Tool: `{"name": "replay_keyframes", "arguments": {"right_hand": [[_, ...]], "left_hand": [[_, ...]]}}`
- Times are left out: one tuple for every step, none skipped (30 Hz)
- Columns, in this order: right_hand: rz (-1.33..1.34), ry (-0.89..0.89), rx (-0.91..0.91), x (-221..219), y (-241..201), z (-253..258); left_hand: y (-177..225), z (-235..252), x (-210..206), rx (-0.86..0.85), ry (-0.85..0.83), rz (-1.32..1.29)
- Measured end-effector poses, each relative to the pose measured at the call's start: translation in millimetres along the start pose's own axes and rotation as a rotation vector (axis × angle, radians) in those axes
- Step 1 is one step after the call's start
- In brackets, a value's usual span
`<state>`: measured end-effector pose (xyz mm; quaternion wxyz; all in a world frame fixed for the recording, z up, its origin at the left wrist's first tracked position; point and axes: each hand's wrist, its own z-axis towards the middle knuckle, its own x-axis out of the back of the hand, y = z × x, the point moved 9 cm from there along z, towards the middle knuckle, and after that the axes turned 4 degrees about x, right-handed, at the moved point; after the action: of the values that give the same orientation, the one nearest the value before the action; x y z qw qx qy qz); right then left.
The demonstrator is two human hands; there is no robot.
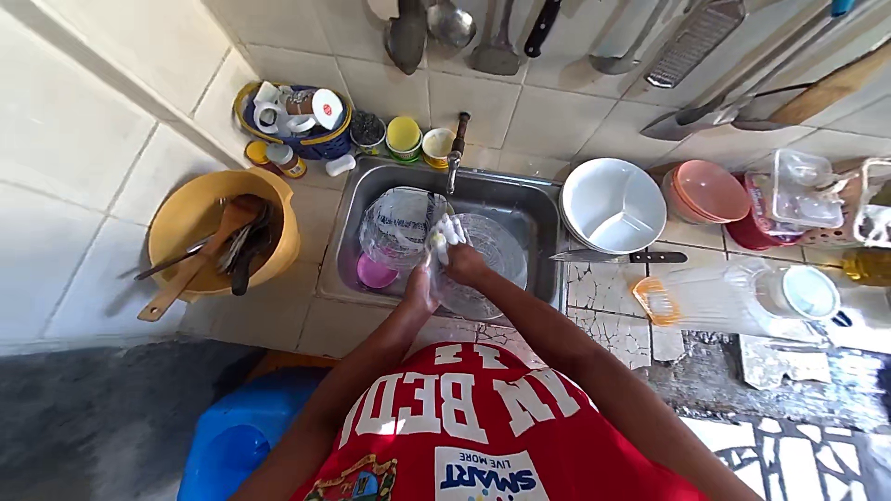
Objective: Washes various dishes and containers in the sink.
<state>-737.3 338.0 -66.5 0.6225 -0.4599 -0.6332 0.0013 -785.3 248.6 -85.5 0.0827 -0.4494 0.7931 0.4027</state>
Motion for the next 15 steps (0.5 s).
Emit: {"name": "replay_keyframes", "arguments": {"right_hand": [[-0.034,0.026,-0.017,3,14,9],[-0.068,0.052,-0.038,5,31,16],[-0.105,0.072,-0.085,6,49,19],[-0.134,0.07,-0.16,7,65,15],[-0.158,0.05,-0.231,11,78,8],[-0.127,0.018,-0.301,14,90,-1],[-0.09,-0.012,-0.355,13,100,-10],[-0.059,-0.025,-0.384,12,105,-20],[-0.028,0.002,-0.386,16,107,-30],[0.017,0.052,-0.386,23,107,-39],[0.074,0.125,-0.394,36,107,-51],[0.119,0.21,-0.404,51,109,-63],[0.15,0.31,-0.419,68,114,-77],[0.168,0.423,-0.44,84,124,-89],[0.169,0.535,-0.466,102,135,-102]], "left_hand": [[1,-1,5,0.001,0.008,0.013],[4,-2,12,-0.003,0.025,0.016],[7,-1,21,-0.011,0.042,0.014],[10,1,32,-0.022,0.05,0.003],[14,5,43,-0.038,0.056,-0.006],[21,9,51,-0.06,0.074,-0.005],[29,12,61,-0.092,0.107,0.001],[37,15,71,-0.124,0.149,0.002],[47,18,80,-0.152,0.179,-0.003],[56,23,88,-0.177,0.207,-0.013],[65,28,96,-0.202,0.229,-0.023],[71,36,104,-0.226,0.248,-0.036],[77,45,113,-0.253,0.26,-0.049],[82,53,121,-0.277,0.262,-0.062],[86,61,127,-0.293,0.255,-0.079]]}}
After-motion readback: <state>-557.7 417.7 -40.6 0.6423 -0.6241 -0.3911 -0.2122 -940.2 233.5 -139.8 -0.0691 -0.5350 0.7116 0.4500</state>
